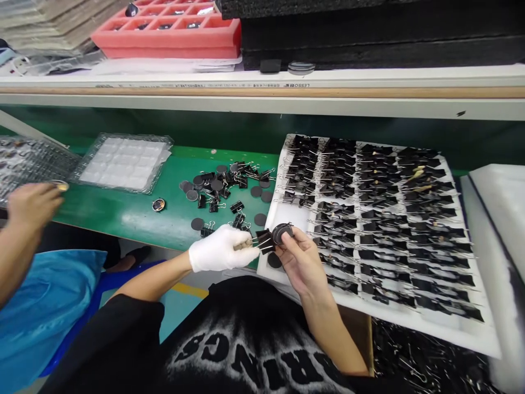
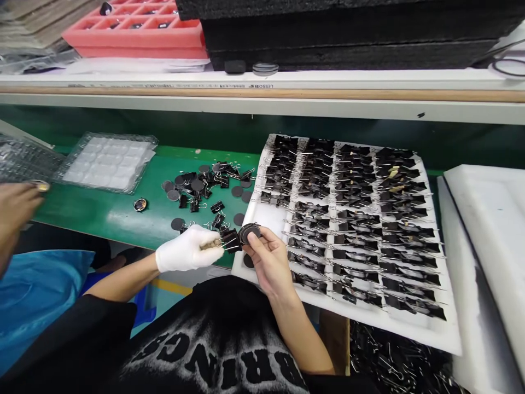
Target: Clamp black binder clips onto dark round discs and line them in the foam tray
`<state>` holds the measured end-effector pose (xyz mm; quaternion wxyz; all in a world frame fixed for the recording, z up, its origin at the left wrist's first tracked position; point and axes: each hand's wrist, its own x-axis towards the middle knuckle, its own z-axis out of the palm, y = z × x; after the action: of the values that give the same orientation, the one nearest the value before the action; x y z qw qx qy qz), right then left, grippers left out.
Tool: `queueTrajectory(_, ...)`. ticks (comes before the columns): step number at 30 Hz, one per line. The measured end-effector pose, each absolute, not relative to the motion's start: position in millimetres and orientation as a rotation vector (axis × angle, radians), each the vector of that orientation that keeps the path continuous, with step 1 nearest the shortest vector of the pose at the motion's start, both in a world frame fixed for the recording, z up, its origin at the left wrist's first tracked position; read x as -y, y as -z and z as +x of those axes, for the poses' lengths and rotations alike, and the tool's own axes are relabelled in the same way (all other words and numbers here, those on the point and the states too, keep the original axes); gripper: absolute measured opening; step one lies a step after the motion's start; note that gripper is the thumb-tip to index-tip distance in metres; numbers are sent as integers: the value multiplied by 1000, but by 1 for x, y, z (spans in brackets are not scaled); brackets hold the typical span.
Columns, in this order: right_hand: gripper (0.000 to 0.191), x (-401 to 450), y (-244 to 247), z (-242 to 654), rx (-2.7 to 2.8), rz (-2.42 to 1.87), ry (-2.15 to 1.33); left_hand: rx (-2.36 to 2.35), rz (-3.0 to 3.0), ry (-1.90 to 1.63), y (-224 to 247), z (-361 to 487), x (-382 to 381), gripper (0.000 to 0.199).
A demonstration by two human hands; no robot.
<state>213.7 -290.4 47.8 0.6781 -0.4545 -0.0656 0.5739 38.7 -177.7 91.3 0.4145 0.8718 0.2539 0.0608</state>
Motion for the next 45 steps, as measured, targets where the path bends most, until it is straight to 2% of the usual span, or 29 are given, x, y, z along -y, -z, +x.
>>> queueTrajectory(12,32,290,-40,208,301,-1128,-1203,-736,2130,-3,-89,42,177,37)
queueTrajectory(17,31,290,-40,205,219,-1053,-1098,-693,2257,96,-96,32,151,24)
queueTrajectory(22,31,287,-44,203,49,-948,-1095,-1206,2785,48,-73,32,141,56)
queueTrajectory(26,31,287,-47,200,79,-976,-1178,-1173,2942,159,-56,36,136,49)
queueTrajectory(30,28,290,-48,197,173,-983,-1305,-1144,2824,-96,-64,28,131,48)
queueTrajectory(34,33,293,-46,194,367,-963,-1417,-888,2335,-321,-82,21,145,46)
queueTrajectory(39,22,295,-45,204,632,-962,-1431,-650,2208,-146,-103,19,165,40)
queueTrajectory(42,16,296,-50,214,802,-1014,-1416,-728,2294,-84,-113,21,171,28)
queueTrajectory(45,10,297,-57,218,943,-1008,-1435,-889,2315,-46,-119,25,177,39)
